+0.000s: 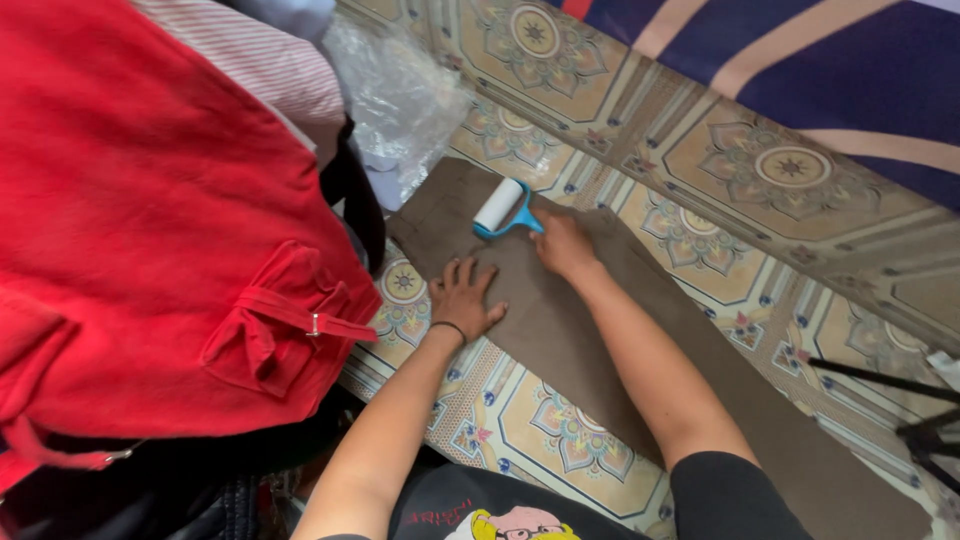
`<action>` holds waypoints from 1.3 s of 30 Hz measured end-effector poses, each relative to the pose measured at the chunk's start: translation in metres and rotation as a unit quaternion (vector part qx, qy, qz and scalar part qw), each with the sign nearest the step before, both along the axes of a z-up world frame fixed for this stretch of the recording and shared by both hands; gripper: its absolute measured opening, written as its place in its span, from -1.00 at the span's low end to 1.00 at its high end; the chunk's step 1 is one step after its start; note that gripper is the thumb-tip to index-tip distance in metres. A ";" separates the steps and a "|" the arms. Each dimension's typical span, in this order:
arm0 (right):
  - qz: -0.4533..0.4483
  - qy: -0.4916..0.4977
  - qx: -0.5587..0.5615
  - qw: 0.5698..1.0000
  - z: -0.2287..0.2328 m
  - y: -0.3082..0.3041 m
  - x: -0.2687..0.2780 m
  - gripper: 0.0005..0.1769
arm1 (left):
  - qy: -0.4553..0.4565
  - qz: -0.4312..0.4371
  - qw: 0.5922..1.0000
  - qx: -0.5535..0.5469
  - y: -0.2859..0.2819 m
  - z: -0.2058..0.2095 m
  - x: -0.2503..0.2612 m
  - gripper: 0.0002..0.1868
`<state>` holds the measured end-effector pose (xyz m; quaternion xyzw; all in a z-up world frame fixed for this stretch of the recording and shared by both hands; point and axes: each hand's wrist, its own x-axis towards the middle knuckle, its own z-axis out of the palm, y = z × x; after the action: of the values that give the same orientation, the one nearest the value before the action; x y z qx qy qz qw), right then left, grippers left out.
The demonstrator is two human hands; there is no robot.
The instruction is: Cleaning a pair of pants with a lint roller, folding them, and inserting them into a plastic bag for shipping.
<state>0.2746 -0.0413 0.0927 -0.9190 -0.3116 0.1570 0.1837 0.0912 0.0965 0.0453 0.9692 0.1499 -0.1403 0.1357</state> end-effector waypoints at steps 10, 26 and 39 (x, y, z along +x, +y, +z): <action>-0.054 -0.031 -0.161 0.985 0.039 -0.129 0.010 -0.58 | 0.054 -0.012 0.998 0.019 -0.014 0.033 0.008 -0.22; -0.066 -0.035 0.029 0.997 -0.022 -0.031 0.002 -0.53 | 0.105 -0.002 0.994 0.033 -0.025 0.054 0.009 -0.11; -0.119 0.007 0.032 0.992 -0.024 -0.211 -0.021 -0.53 | 0.095 0.019 0.994 0.059 -0.029 0.035 0.011 -0.14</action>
<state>0.2541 -0.2526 0.0691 -0.9419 -0.2040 0.1304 0.2328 0.1022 0.0677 0.0803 0.9549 0.1884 -0.2199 0.0660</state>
